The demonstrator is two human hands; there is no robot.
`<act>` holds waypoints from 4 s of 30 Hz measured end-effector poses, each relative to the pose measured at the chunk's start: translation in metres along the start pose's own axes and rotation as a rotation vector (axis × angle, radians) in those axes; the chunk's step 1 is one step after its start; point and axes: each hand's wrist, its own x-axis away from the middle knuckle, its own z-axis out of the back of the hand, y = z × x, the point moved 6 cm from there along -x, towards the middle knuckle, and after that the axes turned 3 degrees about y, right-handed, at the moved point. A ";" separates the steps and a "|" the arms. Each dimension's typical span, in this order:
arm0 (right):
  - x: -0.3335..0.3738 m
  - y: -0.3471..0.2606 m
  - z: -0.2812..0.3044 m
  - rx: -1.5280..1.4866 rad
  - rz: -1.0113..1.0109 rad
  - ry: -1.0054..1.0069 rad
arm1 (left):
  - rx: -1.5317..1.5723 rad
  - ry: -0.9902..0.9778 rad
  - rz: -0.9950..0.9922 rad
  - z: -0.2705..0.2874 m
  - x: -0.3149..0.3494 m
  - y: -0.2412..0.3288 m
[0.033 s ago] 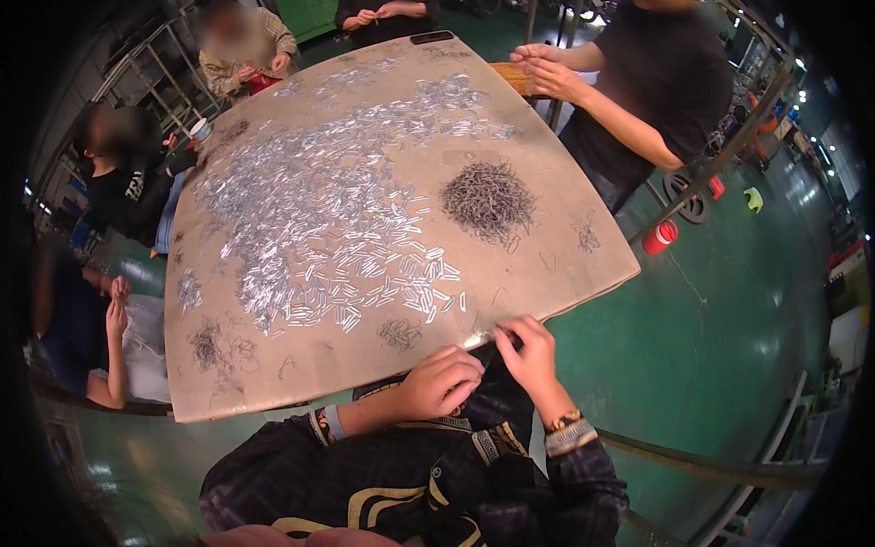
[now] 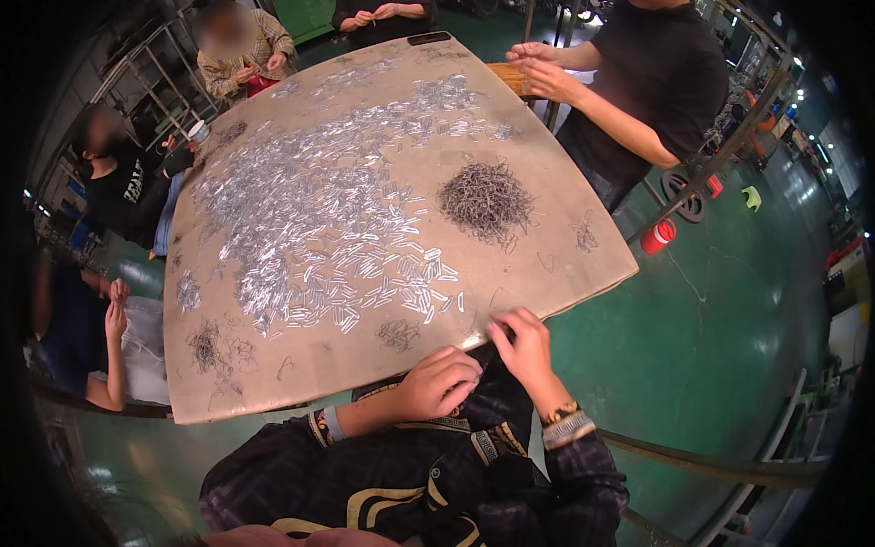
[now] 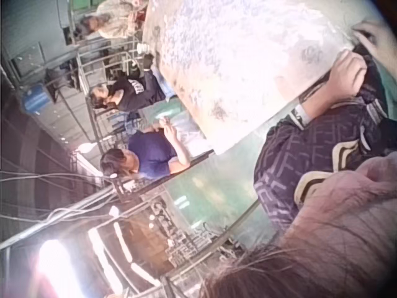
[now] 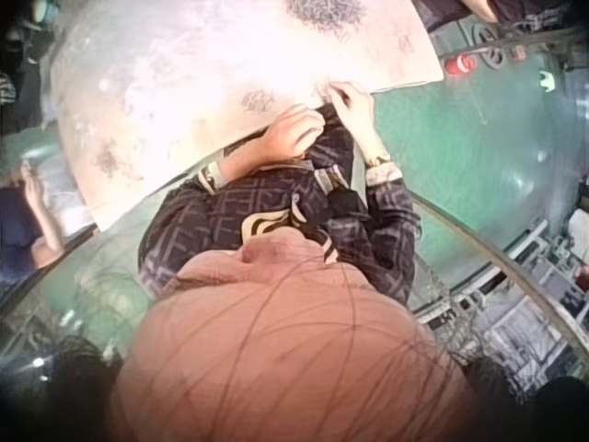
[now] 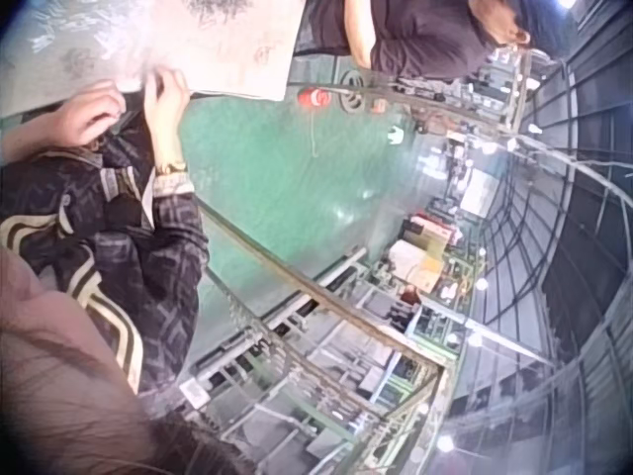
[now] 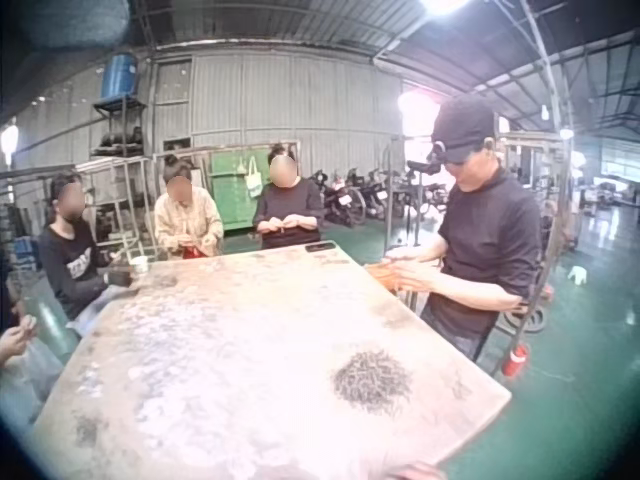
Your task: The person sits at a table with others and repeatedly picks up small white plastic pieces and dark wire-like items, then joins them together by hand. The assembled units are placed back on the table surface.
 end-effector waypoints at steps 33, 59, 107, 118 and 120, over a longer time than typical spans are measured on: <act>0.017 -0.014 0.006 -0.691 -0.605 -0.085 | 0.071 0.161 0.168 0.001 -0.008 -0.016; 0.040 -0.024 0.013 -0.541 -0.491 0.075 | 0.210 0.131 0.510 -0.020 0.014 -0.038; 0.053 -0.032 0.030 -0.236 -0.102 0.081 | -0.507 -0.161 -0.097 -0.120 -0.136 -0.188; 0.054 -0.022 0.035 -0.259 -0.160 0.128 | -0.844 -0.545 -0.294 -0.152 -0.154 -0.161; 0.054 -0.018 0.037 -0.262 -0.173 0.147 | -0.854 -0.466 -0.236 -0.141 -0.157 -0.175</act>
